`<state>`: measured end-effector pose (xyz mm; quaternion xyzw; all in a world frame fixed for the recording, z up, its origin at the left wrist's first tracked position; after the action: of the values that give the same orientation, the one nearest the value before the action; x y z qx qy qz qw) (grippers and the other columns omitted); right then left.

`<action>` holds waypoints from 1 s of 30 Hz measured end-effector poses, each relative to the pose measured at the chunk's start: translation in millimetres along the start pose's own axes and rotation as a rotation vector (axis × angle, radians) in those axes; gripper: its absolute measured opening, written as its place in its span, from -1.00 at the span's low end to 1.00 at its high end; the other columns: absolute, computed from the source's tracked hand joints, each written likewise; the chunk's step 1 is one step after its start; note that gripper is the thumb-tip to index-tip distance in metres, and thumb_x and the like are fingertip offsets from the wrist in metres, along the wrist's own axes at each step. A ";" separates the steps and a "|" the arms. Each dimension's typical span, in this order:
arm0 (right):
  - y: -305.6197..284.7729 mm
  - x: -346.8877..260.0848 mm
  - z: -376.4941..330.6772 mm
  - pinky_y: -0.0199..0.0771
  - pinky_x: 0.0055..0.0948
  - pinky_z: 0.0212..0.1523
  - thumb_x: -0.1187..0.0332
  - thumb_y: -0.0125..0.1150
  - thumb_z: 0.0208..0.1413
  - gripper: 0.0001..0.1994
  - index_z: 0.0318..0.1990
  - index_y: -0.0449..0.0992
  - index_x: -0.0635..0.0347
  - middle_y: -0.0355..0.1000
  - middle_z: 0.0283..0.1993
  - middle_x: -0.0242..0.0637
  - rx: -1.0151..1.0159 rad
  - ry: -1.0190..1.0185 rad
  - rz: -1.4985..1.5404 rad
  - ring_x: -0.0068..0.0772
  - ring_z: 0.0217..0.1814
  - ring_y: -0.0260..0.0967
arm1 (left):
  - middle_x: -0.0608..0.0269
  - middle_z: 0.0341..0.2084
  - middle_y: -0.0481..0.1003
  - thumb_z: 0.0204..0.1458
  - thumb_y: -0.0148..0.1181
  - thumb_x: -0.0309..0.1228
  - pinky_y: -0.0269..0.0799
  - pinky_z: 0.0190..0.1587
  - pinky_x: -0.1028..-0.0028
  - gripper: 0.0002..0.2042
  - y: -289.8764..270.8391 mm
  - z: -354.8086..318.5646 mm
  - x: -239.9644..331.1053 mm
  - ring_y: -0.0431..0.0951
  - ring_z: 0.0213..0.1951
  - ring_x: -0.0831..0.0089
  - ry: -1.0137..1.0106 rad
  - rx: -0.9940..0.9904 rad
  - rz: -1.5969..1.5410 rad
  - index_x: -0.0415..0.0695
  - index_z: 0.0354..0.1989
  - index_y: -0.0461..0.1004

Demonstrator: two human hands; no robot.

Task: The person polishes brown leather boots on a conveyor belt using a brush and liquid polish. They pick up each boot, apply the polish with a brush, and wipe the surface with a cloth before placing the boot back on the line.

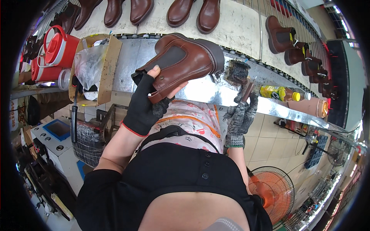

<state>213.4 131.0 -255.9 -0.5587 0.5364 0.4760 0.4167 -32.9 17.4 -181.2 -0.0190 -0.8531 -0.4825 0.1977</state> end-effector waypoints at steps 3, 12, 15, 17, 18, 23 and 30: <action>-5.8 12.3 5.9 0.27 -0.66 -0.77 0.44 -0.04 0.17 -0.55 0.21 0.07 0.08 0.41 -0.29 -0.26 0.001 0.057 -0.031 -0.65 -0.69 0.29 | -0.19 0.00 0.28 0.04 0.12 -0.33 0.38 0.12 0.22 -0.49 4.9 1.4 -3.5 0.38 0.04 0.03 -0.017 0.015 -0.043 -0.37 0.07 0.13; -5.8 -14.4 11.9 0.35 -0.59 -0.77 0.50 0.00 0.10 -0.82 -0.14 0.24 0.15 0.41 -0.26 -0.17 -0.112 0.005 0.102 -0.54 -0.63 0.34 | -0.19 -0.02 0.29 0.05 0.09 -0.35 0.42 0.08 0.24 -0.54 -7.9 2.9 -8.4 0.40 0.02 0.06 -0.051 0.054 -0.076 -0.37 0.04 0.15; -9.7 14.3 23.0 0.36 -0.60 -0.76 0.50 0.02 0.09 -0.83 -0.16 0.25 0.16 0.40 -0.29 -0.21 -0.230 0.024 -0.069 -0.56 -0.64 0.33 | -0.18 -0.04 0.32 0.04 0.08 -0.37 0.47 0.03 0.29 -0.55 -14.6 -1.4 -0.9 0.44 -0.04 0.08 -0.056 0.052 0.071 -0.36 0.04 0.15; -14.4 40.3 29.5 0.37 -0.52 -0.57 0.48 0.04 0.07 -0.87 -0.21 0.33 0.19 0.41 -0.31 -0.27 -0.294 -0.066 -0.352 -0.54 -0.54 0.33 | -0.13 -0.07 0.34 0.03 0.09 -0.37 0.49 -0.01 0.32 -0.54 -26.4 -4.1 7.7 0.47 -0.07 0.11 -0.128 0.055 0.182 -0.32 0.06 0.16; -7.2 47.8 33.9 0.40 -0.47 -0.41 0.47 0.06 0.04 -0.88 -0.24 0.39 0.21 0.42 -0.30 -0.30 -0.319 -0.121 -0.510 -0.49 -0.43 0.36 | -0.11 -0.08 0.36 0.02 0.10 -0.37 0.50 -0.03 0.33 -0.54 -32.9 -7.8 12.6 0.49 -0.09 0.13 -0.150 0.071 0.232 -0.31 0.06 0.16; 27.0 26.6 34.3 0.20 -0.22 0.15 0.22 0.08 0.09 -0.60 0.05 0.36 0.22 0.36 0.03 -0.04 -0.566 -0.466 -1.157 0.00 0.14 0.23 | 0.33 -0.36 0.45 -0.13 0.28 -0.33 0.44 -0.37 0.59 -0.61 -67.9 13.7 14.2 0.46 -0.40 0.62 -0.037 0.095 0.493 -0.13 -0.10 0.37; 86.5 -24.4 -13.6 0.22 -0.29 0.15 0.17 0.28 -0.10 -0.29 0.20 0.17 0.29 0.24 0.17 -0.03 -0.700 -0.687 -0.906 -0.08 0.25 0.14 | 0.09 -0.27 0.44 -0.23 0.35 -0.07 0.42 -0.22 0.40 -0.21 -73.0 47.4 0.5 0.49 -0.29 0.38 0.363 0.080 1.482 -0.31 0.11 0.15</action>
<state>129.0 116.0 -225.4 -0.6478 -0.1005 0.5508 0.5165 -64.7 17.7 -262.2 -0.4996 -0.5885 -0.1881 0.6073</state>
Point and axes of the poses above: each hand's wrist, its own z-axis towards the middle knuckle, its own y-axis out of the palm, x = y × z, the point moved 5 cm from there along z, towards the middle knuckle
